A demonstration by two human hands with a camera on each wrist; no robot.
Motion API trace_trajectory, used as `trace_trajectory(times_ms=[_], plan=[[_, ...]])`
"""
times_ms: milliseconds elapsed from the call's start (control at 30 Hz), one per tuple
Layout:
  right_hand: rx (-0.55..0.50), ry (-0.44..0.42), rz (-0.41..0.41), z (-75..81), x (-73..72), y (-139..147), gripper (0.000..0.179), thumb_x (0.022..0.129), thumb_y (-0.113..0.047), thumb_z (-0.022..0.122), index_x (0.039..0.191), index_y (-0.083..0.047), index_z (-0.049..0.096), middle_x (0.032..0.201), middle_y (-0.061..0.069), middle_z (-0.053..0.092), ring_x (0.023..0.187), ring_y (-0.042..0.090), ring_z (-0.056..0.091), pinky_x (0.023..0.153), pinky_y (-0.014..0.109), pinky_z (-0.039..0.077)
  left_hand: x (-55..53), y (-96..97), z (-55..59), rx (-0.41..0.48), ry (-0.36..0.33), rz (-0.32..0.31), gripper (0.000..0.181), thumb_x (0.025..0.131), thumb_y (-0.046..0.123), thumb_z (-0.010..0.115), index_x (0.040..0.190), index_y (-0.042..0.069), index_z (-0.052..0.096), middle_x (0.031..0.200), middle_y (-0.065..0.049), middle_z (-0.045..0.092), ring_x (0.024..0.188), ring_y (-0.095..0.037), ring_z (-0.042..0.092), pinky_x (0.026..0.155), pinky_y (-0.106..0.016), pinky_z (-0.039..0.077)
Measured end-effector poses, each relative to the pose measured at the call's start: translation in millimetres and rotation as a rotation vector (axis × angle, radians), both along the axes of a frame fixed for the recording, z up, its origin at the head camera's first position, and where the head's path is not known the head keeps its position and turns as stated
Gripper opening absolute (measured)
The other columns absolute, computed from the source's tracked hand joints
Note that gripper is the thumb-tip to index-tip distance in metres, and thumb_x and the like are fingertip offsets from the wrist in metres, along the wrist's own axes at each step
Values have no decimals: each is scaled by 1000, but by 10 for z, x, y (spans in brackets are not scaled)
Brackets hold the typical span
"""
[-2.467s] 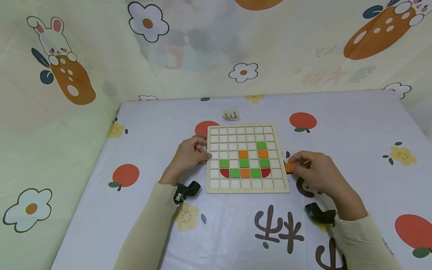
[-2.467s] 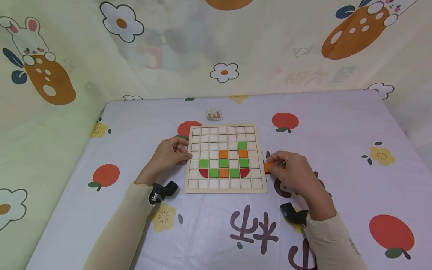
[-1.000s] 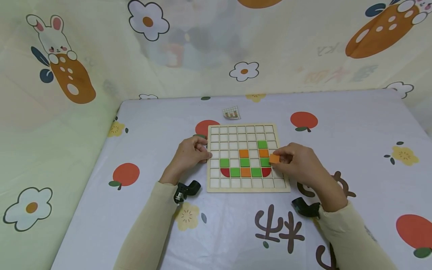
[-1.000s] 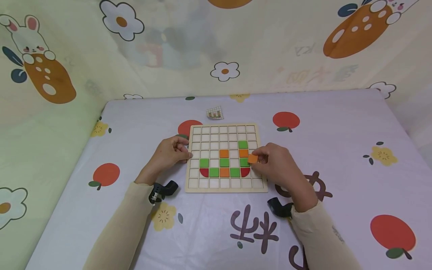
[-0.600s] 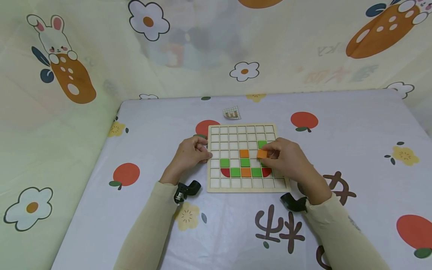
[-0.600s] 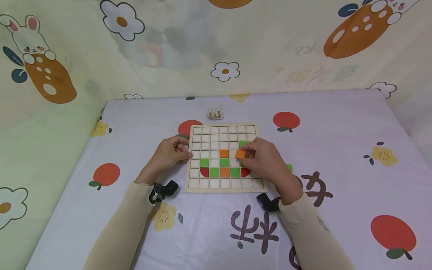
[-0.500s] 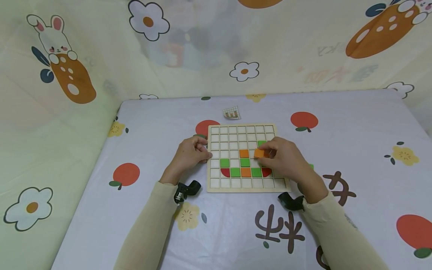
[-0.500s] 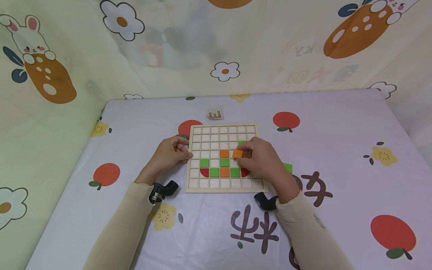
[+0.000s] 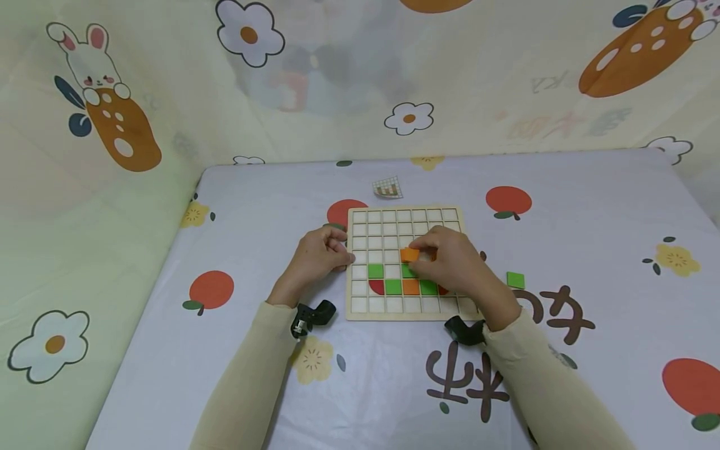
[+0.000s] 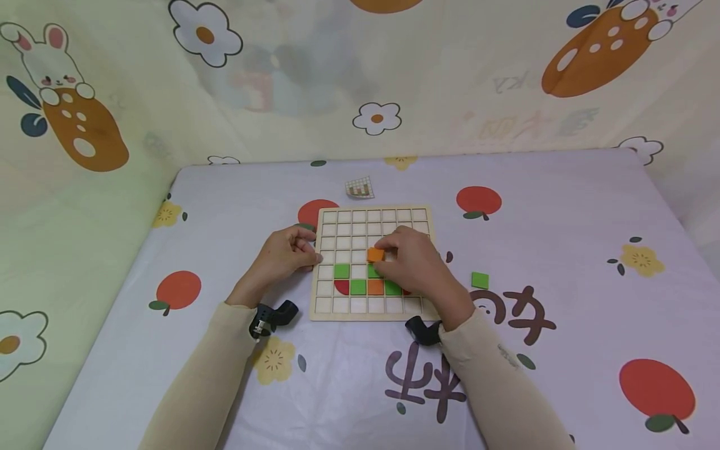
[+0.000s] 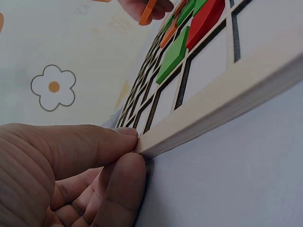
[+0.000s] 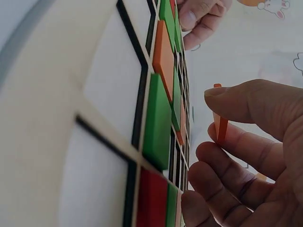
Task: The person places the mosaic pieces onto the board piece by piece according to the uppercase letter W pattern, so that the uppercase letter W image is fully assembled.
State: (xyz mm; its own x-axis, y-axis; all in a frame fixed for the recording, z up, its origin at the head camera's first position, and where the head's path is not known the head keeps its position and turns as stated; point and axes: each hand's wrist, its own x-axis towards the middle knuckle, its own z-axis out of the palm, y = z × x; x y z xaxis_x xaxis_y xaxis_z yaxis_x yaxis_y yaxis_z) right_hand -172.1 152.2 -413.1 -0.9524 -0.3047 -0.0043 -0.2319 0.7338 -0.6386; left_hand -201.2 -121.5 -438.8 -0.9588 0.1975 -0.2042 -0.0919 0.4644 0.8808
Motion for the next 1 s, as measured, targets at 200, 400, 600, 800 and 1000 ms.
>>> trace_trajectory(times_ms=[200, 400, 600, 800, 1000], plan=[[5, 25, 26, -3, -43, -91, 31, 85, -15, 79, 113, -1, 79, 108, 14, 71, 94, 29, 62, 83, 43, 52, -3, 5, -2, 2, -1, 0, 39, 90, 6, 80, 125, 0, 64, 87, -8, 70, 68, -16, 67, 66, -26, 52], [35, -9, 34, 19, -80, -202, 34, 87, -18, 82, 117, -3, 78, 111, 12, 69, 96, 28, 60, 85, 43, 53, -5, 0, -12, -2, 8, -1, 39, 89, 6, 80, 124, 0, 64, 86, -8, 70, 68, -15, 66, 65, -26, 52], [54, -44, 61, 45, -126, -285, 34, 89, -16, 78, 120, -4, 77, 119, 13, 70, 104, 30, 61, 93, 45, 53, -10, 10, -13, -12, -2, 0, 39, 90, 6, 80, 125, 0, 64, 87, -8, 70, 68, -15, 67, 65, -26, 52], [41, -58, 90, 48, -168, -354, 33, 90, -14, 79, 121, -4, 77, 115, 12, 70, 99, 27, 60, 89, 42, 51, -3, 11, -14, -24, 4, -4, 39, 90, 7, 80, 124, 0, 64, 87, -8, 70, 68, -15, 67, 66, -25, 51], [63, -53, 112, 44, -219, -418, 31, 90, -13, 79, 119, -4, 78, 110, 10, 69, 93, 25, 58, 84, 39, 49, 1, 5, -1, -16, -4, -2, 39, 89, 6, 80, 125, 0, 64, 87, -8, 70, 67, -15, 67, 67, -25, 51]])
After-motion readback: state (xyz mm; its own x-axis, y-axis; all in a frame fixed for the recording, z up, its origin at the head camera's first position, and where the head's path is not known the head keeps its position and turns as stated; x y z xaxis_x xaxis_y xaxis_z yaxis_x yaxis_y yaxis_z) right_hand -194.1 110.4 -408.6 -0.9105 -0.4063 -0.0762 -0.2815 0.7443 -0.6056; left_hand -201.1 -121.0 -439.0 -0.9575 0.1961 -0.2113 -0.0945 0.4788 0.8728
